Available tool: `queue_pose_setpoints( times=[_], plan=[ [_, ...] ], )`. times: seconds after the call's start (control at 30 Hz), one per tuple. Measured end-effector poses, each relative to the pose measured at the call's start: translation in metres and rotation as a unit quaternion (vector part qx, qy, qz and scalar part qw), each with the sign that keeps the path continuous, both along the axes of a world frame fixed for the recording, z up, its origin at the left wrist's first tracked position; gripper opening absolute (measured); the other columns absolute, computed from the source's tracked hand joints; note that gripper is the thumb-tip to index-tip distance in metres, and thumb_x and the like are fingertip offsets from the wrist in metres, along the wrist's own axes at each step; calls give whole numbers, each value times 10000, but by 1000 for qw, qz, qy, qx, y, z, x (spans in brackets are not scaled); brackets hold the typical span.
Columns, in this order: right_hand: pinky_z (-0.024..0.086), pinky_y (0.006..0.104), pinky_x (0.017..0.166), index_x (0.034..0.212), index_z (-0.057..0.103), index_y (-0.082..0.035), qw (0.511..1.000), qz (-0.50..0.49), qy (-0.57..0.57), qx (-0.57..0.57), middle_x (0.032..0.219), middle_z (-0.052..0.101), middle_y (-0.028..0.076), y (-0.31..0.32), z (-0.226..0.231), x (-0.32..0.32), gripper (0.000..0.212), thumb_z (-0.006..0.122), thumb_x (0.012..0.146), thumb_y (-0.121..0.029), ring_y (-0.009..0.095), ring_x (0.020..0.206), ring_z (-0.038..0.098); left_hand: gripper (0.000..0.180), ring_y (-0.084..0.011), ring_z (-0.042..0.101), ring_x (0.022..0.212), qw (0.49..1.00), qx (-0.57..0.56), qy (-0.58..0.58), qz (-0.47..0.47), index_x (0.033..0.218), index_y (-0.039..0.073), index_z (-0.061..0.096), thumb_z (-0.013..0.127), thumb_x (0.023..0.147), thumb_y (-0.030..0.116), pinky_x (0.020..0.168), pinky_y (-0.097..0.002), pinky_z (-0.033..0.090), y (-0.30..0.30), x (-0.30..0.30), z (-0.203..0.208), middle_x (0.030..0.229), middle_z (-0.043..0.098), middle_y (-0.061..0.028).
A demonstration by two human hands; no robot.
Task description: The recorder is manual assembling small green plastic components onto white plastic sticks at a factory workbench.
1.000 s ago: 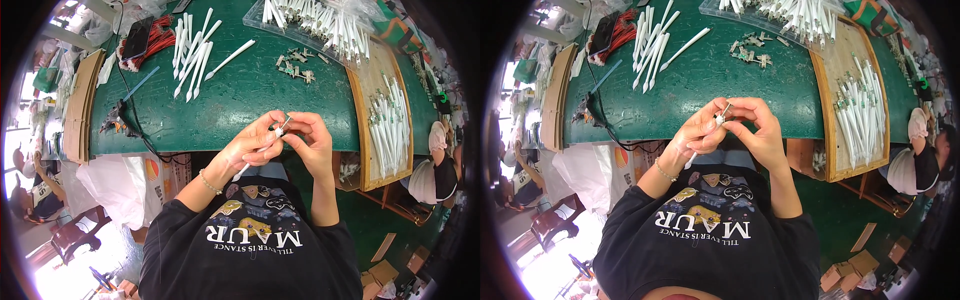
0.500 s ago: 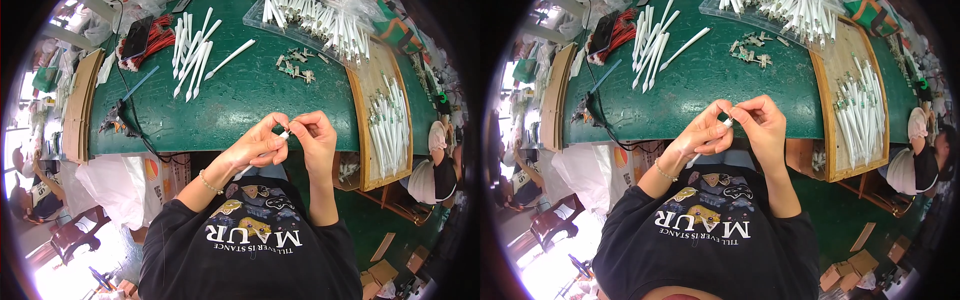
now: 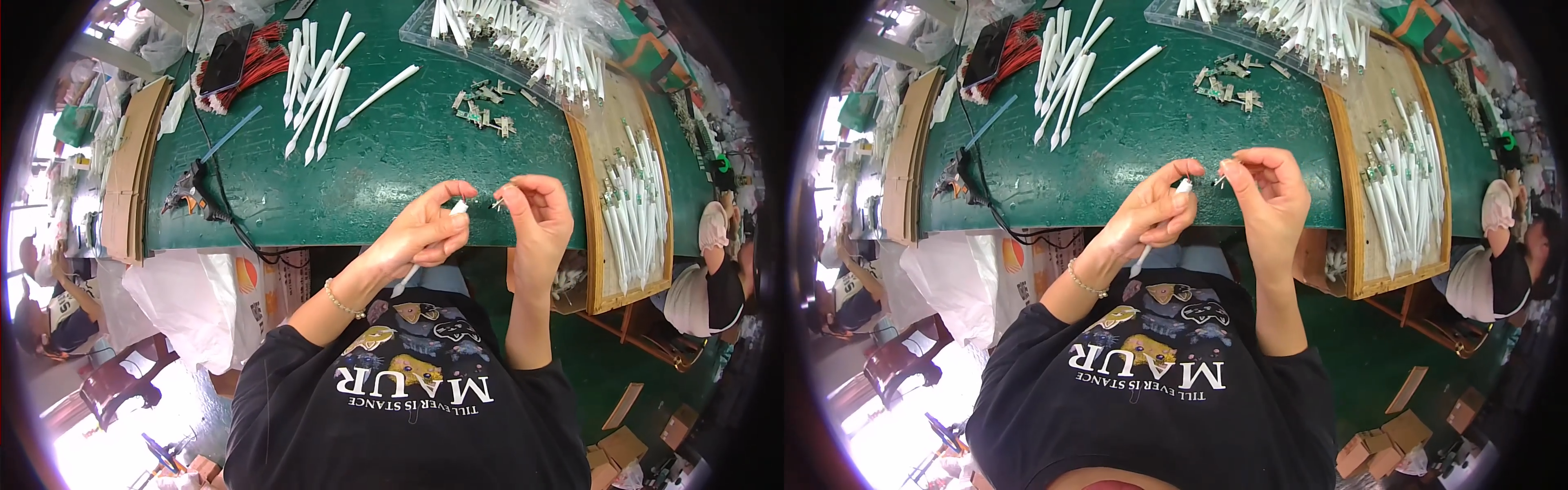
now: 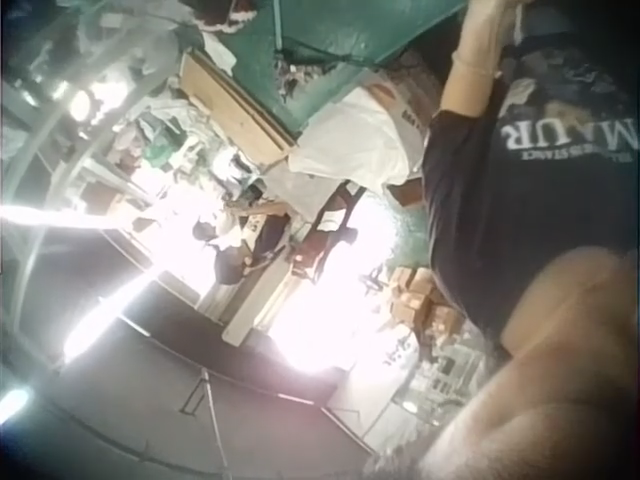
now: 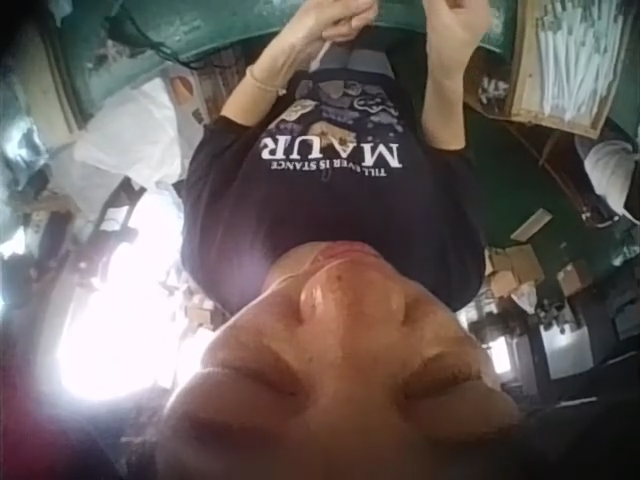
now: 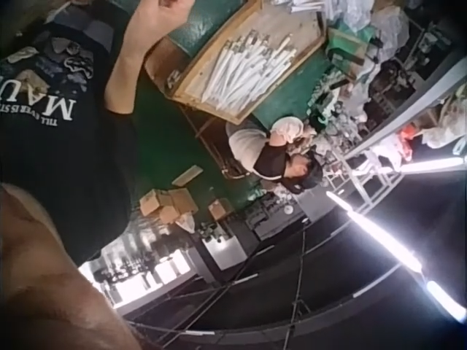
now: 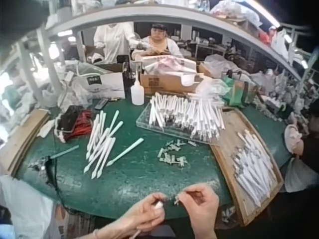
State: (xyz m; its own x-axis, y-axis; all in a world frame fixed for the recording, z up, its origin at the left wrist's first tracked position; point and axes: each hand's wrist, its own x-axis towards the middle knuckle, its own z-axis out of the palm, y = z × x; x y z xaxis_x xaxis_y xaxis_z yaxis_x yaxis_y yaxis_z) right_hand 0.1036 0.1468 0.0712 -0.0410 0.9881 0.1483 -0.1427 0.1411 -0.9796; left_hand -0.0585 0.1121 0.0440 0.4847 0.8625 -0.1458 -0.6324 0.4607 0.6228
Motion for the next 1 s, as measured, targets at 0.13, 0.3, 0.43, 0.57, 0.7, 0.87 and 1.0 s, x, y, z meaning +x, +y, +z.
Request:
queue_pose_setpoints(
  times=[0.13,0.3,0.43,0.57,0.7,0.87,1.0],
  plan=[
    [467,230,746,923,581,9,997,-9,-66,38,847,612,54,-6,-4,-7,126,649,818,22,114,789,585,285,-2,263,380,993,-2,116,35,1126,65,403,561,927,196,342,-169,153,-1,7,13,575,440,20],
    [452,222,722,870,606,8,983,-9,-154,98,831,625,55,-9,-5,-10,99,676,801,8,105,780,572,277,-11,344,428,976,-12,202,79,996,41,458,627,891,234,365,-190,212,-2,12,16,564,474,21],
    [447,218,706,849,611,4,983,-14,-160,92,810,633,52,-10,-5,-11,88,682,797,2,99,768,572,233,-29,425,474,944,23,309,110,869,31,511,618,895,237,405,-202,305,-6,14,16,574,511,8],
    [449,213,703,847,616,-1,977,-21,-190,96,802,645,43,-12,-1,-12,82,685,802,-10,85,757,571,185,-19,396,458,920,65,361,136,872,39,520,579,923,207,398,-181,271,-9,17,14,592,519,12],
    [451,204,703,861,613,4,984,-13,-166,69,817,648,41,-12,0,-12,87,681,813,-23,75,759,570,154,-20,399,457,926,55,346,139,886,30,535,570,925,175,398,-183,275,-10,17,13,588,521,13],
    [452,195,697,872,611,5,992,8,-127,23,825,645,41,-11,-1,-10,90,677,823,-31,69,755,570,126,-20,410,465,893,115,404,164,908,16,552,584,911,138,402,-190,294,-14,18,10,596,542,15],
    [453,188,685,877,610,4,996,8,-94,4,818,640,37,-12,2,-9,92,675,826,-36,66,744,573,118,-19,425,474,886,128,414,166,900,11,560,598,899,123,406,-191,308,-15,18,15,604,557,12]
  ],
)
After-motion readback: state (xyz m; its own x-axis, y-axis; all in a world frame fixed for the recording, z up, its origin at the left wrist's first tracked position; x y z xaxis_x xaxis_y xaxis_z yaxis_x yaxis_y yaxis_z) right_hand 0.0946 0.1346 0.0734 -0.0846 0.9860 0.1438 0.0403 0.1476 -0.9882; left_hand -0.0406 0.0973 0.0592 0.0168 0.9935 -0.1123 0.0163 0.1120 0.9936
